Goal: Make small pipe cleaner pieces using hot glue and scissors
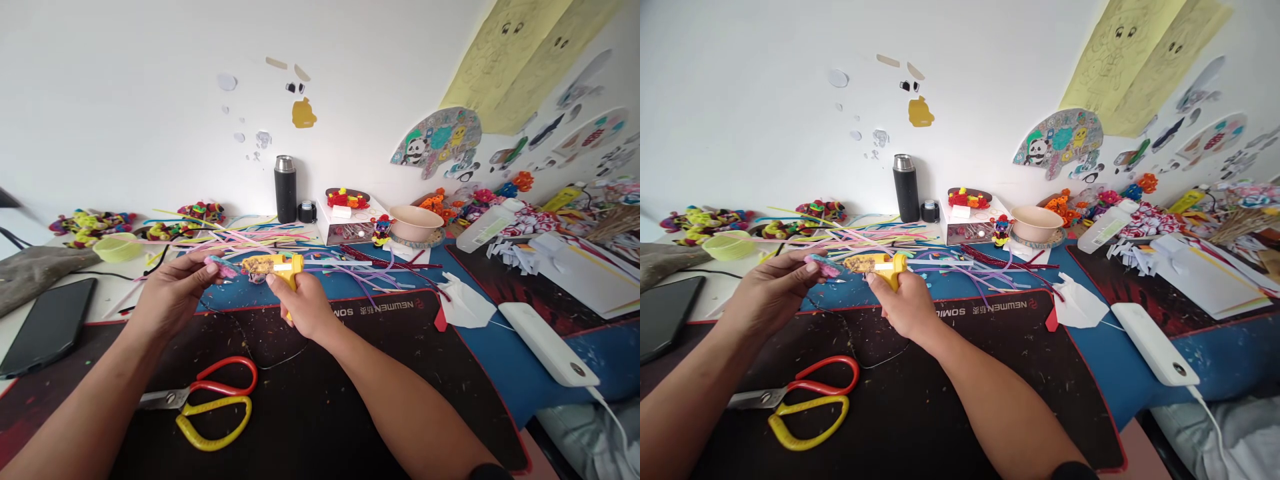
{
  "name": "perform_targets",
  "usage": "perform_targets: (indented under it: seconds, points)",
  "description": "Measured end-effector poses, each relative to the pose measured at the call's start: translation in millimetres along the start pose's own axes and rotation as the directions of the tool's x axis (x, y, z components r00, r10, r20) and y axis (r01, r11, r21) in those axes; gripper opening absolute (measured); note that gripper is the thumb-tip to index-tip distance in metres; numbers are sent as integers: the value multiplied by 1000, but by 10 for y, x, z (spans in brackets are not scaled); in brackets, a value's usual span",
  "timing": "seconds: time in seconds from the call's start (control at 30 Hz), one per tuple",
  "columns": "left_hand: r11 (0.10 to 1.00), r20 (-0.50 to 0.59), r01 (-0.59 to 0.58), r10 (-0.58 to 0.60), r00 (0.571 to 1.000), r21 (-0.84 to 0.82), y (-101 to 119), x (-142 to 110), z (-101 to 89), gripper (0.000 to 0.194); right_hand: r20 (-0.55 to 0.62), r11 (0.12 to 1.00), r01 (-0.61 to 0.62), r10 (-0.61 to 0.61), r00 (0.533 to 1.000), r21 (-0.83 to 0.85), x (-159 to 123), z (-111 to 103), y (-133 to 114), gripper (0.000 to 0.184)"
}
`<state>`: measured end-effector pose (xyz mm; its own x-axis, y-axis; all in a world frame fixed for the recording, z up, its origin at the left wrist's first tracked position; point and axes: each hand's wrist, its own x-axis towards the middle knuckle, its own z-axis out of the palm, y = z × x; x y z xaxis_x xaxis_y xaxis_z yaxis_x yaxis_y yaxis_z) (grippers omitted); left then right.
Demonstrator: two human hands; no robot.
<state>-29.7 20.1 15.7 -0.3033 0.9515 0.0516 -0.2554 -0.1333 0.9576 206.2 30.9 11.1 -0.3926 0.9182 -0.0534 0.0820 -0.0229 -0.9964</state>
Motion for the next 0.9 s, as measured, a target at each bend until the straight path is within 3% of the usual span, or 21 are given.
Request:
perform_targets:
  seconds: [0.57,0.9]
  points:
    - [997,-52,-71,69,996,-41,8,19,11,39,3,997,4,-4,1000,-75,-3,-2,2,55]
    - [999,-42,-39,39,998,-7,27,-2,30,42,-12,997,14,-15,1000,-82,-2,4,0,54]
